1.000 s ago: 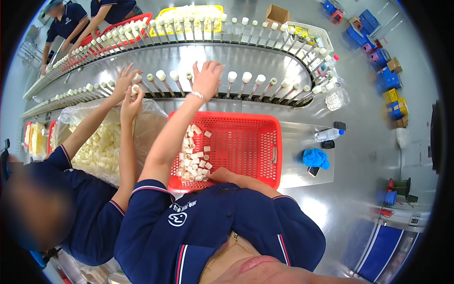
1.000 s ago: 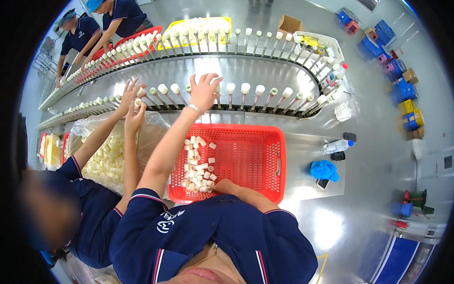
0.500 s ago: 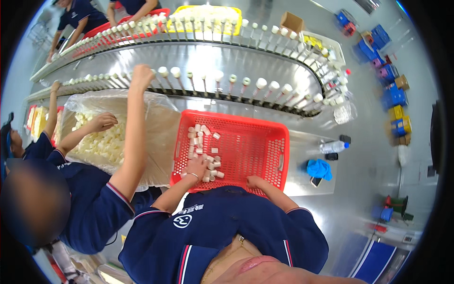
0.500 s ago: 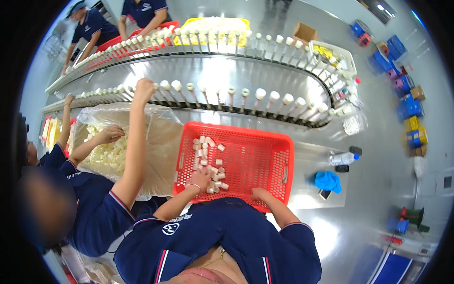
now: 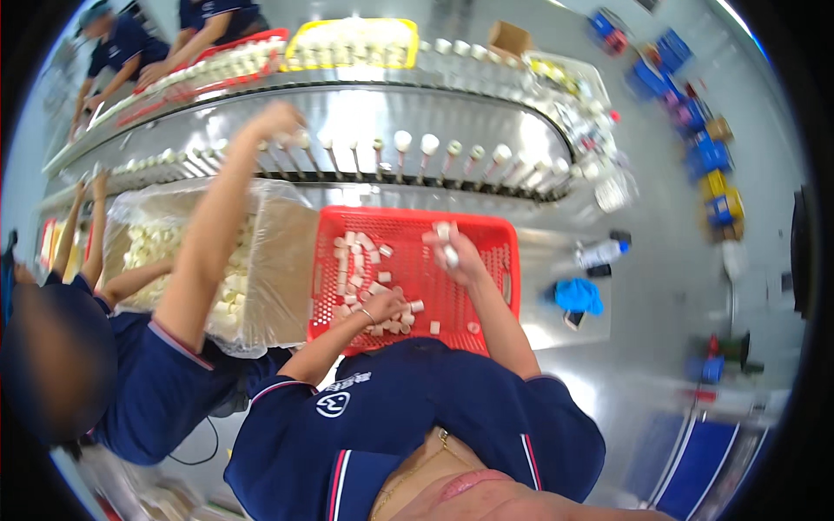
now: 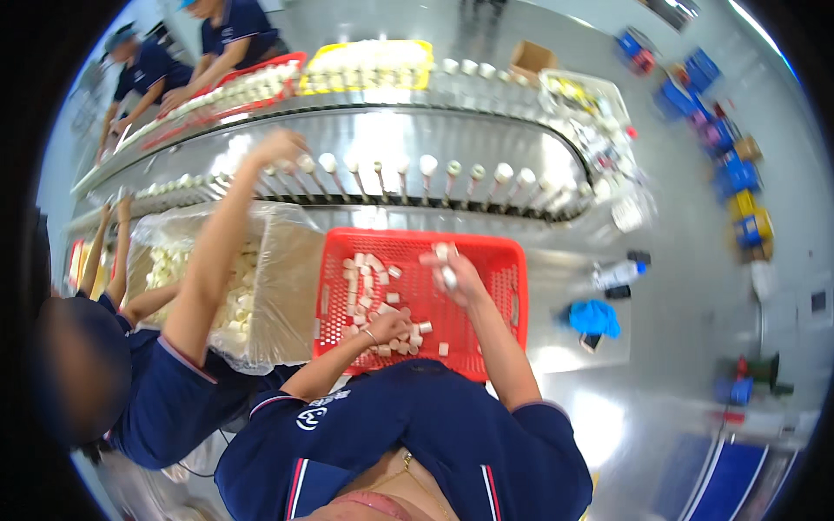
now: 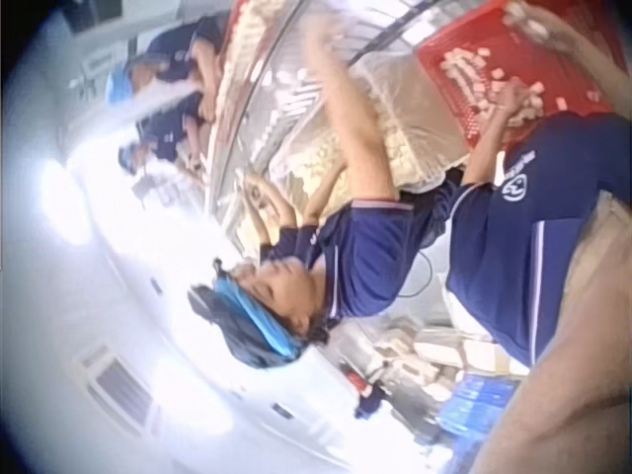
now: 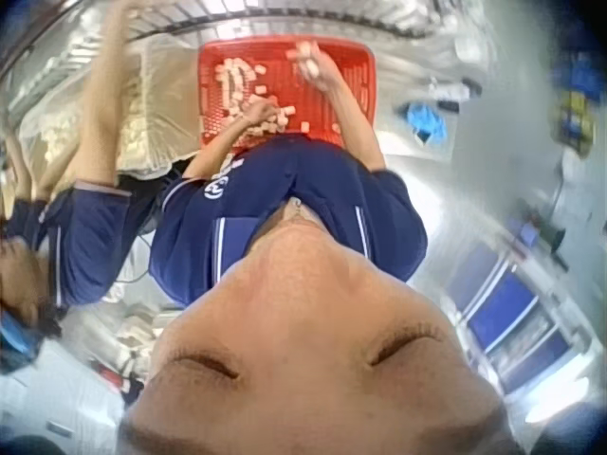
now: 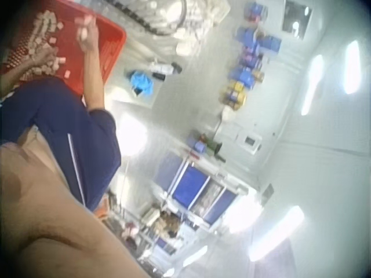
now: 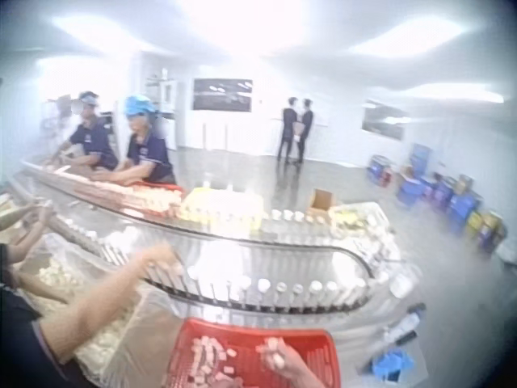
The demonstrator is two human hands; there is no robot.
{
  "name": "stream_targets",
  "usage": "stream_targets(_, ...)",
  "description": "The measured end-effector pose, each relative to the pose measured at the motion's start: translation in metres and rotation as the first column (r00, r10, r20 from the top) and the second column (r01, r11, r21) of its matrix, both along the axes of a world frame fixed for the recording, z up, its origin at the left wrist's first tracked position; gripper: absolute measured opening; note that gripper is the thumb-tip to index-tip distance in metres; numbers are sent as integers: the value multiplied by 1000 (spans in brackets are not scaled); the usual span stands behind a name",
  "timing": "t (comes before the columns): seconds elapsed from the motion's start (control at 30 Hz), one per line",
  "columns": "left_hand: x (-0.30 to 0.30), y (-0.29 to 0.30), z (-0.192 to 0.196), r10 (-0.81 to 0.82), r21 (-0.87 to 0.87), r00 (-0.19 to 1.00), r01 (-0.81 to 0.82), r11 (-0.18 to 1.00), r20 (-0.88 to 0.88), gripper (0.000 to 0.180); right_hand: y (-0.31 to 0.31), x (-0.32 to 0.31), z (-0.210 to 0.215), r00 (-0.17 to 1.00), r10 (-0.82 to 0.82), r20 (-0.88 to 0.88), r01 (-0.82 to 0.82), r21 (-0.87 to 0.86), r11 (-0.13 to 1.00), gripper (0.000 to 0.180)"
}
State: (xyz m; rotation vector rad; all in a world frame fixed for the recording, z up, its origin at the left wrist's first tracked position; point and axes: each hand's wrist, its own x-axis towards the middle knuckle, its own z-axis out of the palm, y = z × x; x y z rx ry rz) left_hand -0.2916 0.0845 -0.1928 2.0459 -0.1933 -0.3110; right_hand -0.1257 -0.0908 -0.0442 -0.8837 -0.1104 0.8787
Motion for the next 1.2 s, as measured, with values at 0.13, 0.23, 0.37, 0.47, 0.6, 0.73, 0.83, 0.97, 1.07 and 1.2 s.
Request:
stream_targets(0.13,19,1,62,85,-339,842,-304,890,-533,21,19,37,47,1000,-11,-19,17,302,953,43)
stream_targets(0.23,19,2,71,19,-653,813,-481,585,-582,24,21,55,61,998,-46,31,35,280,959,34)
stream_targets(0.37,22,3,115,181,-721,864,-494,486,-470,31,18,70,84,854,-149,498,260,-161,952,20)
stream_targets(0.47,33,18,128,252,-611,921,-385,692,-296,38,28,91,90,648,-96,756,486,-314,816,25)
stream_targets(0.6,65,33,166,442,-587,893,-403,702,-84,38,43,110,115,284,122,951,816,-306,490,37)
stream_targets(0.73,98,53,193,505,-606,863,-400,688,5,40,55,116,125,274,370,888,820,-417,392,38)
stream_targets(0.83,121,62,210,534,-595,845,-420,685,18,34,55,123,111,308,518,798,841,-483,243,37)
stream_targets(0.97,140,71,233,612,-535,758,-429,728,224,33,38,125,105,389,488,782,835,-523,172,43)
stream_targets(1.07,151,83,248,499,-134,675,-517,846,544,30,20,105,105,449,316,835,799,-534,276,46)
stream_targets(1.2,177,88,263,418,33,685,-542,840,596,30,-16,105,70,607,-187,772,651,-349,674,45)
